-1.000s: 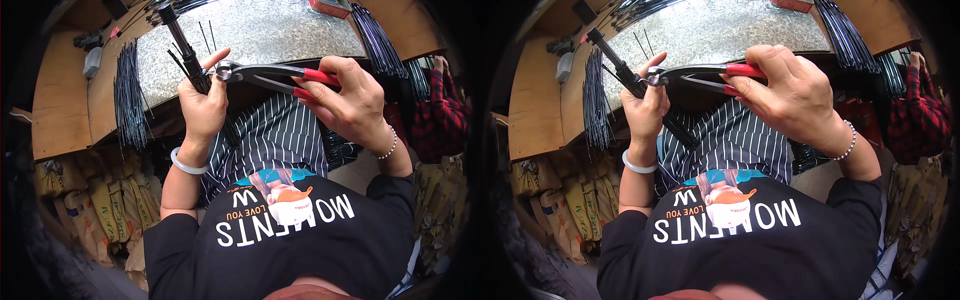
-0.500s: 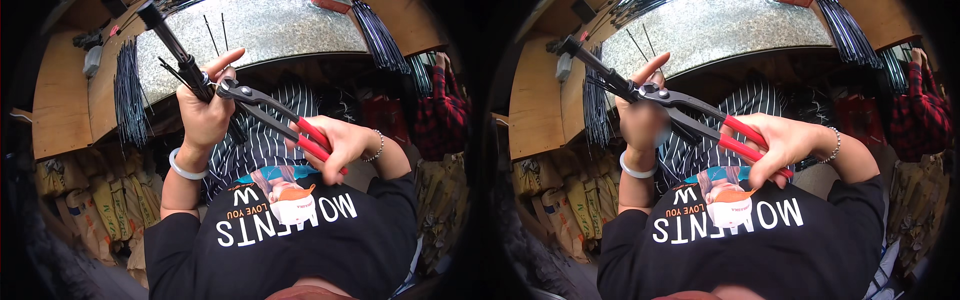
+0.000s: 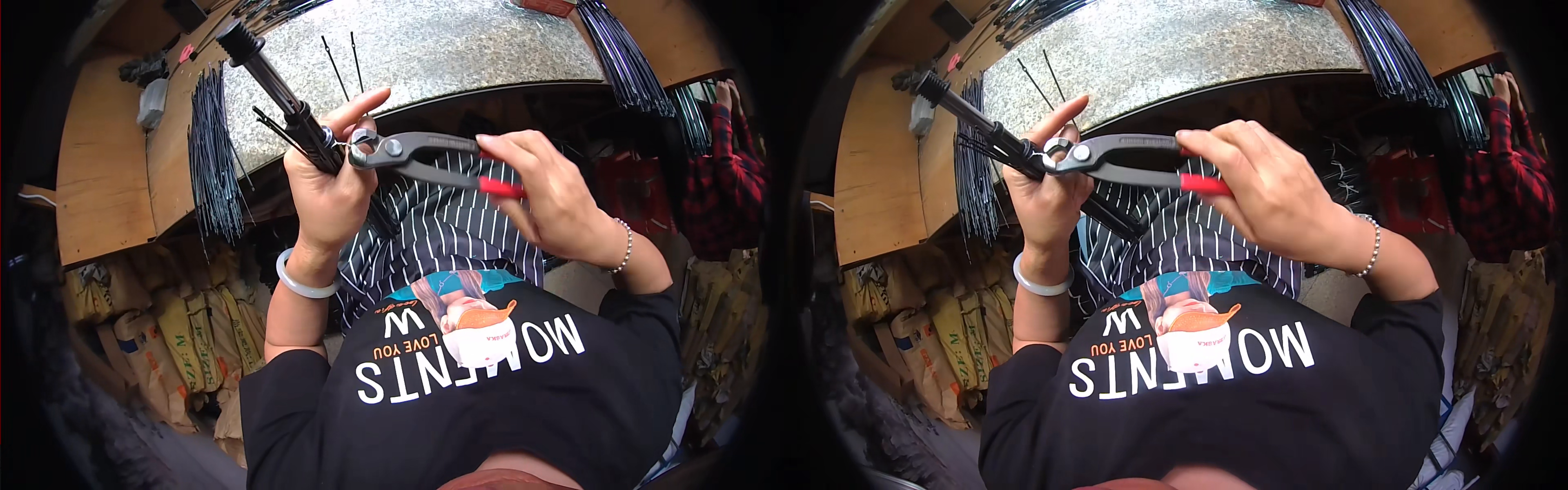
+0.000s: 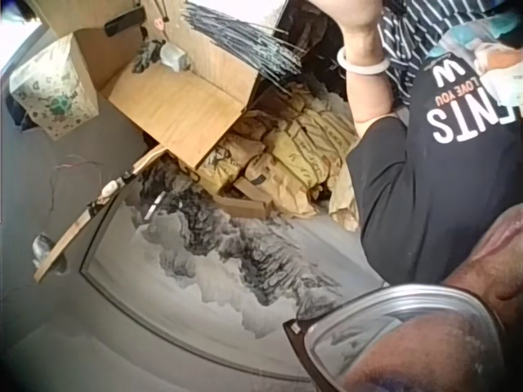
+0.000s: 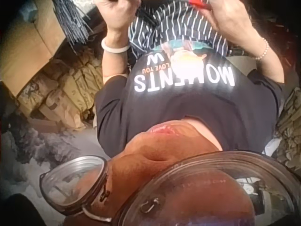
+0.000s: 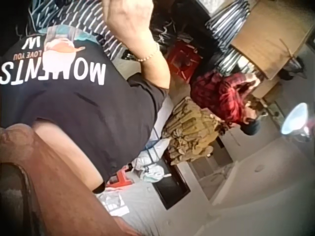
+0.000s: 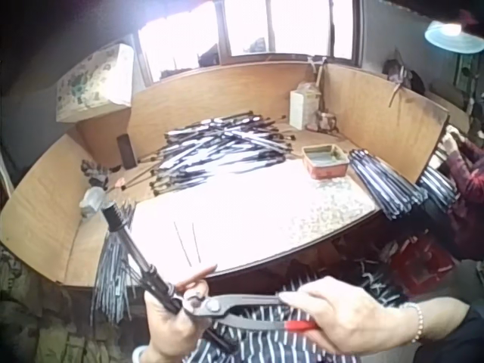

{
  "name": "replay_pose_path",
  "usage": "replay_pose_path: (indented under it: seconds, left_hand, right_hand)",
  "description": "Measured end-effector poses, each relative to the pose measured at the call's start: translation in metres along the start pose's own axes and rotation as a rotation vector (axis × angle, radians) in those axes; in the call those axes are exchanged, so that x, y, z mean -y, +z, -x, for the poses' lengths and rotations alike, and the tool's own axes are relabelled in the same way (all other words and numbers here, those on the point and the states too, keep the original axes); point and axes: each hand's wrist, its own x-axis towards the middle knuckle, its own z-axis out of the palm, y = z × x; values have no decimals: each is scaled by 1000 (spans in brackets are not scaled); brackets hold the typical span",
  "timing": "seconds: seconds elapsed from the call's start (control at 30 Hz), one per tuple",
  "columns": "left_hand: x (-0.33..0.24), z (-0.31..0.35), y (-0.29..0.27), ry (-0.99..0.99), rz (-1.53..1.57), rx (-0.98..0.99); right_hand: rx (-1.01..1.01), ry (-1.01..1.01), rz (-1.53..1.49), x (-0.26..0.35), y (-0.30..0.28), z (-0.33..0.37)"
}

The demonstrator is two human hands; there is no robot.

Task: Assembling small black rods and plastic fittings into completed units at a workbench.

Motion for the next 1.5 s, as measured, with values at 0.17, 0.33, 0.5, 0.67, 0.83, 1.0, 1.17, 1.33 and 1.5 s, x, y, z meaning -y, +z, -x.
replay_pose_path:
  seconds: [0.17,0.33,0.5,0.67,0.83,1.0,1.17,1.33,1.5]
  left_hand:
    - [3,3,1,-17,64,34]
    - [7,1,4,-83,-9,-38]
    - [8,3,8,-145,31,-112]
    - [8,2,10,-180,27,-126]
    - [7,0,7,-103,-118,-19]
    - [13,-12,0,241,-499,107]
    - [-8,-20,-13,-248,46,20]
    - [-11,-34,-15,-120,618,57]
    - [-2,-36,-6,-178,768,33]
  right_hand:
    - [748,545,-843,-1,-16,-10]
    - [-69,36,-5,-7,11,-5]
    - [48,-1,-96,-9,10,-9]
    - [11,25,-172,-20,21,-11]
    - [109,209,-58,-20,5,-7]
    - [146,231,78,-22,-10,-9]
    - [-36,211,133,-49,-8,-29]
    - [-339,362,646,-127,0,-44]
    - [-529,145,660,-118,-2,-42]
